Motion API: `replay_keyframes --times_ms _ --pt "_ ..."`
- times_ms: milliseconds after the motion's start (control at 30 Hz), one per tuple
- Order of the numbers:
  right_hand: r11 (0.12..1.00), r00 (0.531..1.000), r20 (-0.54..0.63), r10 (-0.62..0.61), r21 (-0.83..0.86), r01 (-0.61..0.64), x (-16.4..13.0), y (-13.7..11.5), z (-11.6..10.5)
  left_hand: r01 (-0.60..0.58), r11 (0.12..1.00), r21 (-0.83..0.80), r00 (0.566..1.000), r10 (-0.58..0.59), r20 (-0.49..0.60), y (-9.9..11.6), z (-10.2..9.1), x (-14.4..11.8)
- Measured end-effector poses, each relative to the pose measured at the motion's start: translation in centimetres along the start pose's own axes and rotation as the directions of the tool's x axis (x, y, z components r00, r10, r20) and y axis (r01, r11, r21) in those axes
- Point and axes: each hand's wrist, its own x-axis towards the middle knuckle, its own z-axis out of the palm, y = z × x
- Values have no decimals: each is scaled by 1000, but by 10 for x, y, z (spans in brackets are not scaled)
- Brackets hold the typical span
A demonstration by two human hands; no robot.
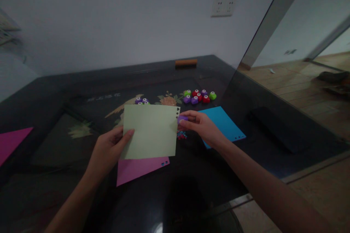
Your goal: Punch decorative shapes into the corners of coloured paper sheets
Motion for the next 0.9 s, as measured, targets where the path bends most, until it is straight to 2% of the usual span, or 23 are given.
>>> replay_keyframes --times_ms 200,333,567,667,733,800,900 --pt "997 994 91 68 36 -71 0 -2 -5 107 986 -128 994 -107 1 2 -6 2" --pt "997 984 158 78 5 -80 -1 -3 -8 123 972 -202 992 -128 -9 -4 -8 5" --pt "994 981 167 103 -64 -94 -1 -5 -10 100 982 -160 994 -106 -32 -9 -8 6" --pt "982 984 173 51 -190 -17 0 -5 -12 96 984 -152 994 -102 -34 -7 -8 6" --pt "923 981 189 -42 -369 110 1 -5 -14 96 984 -152 994 -103 -39 -5 -8 6" --pt "794 966 224 -129 -560 236 2 -5 -16 98 984 -151 993 -106 -47 -4 -8 6" --pt "624 948 288 -137 -718 308 3 -5 -18 106 983 -150 992 -114 -46 -2 -7 6"
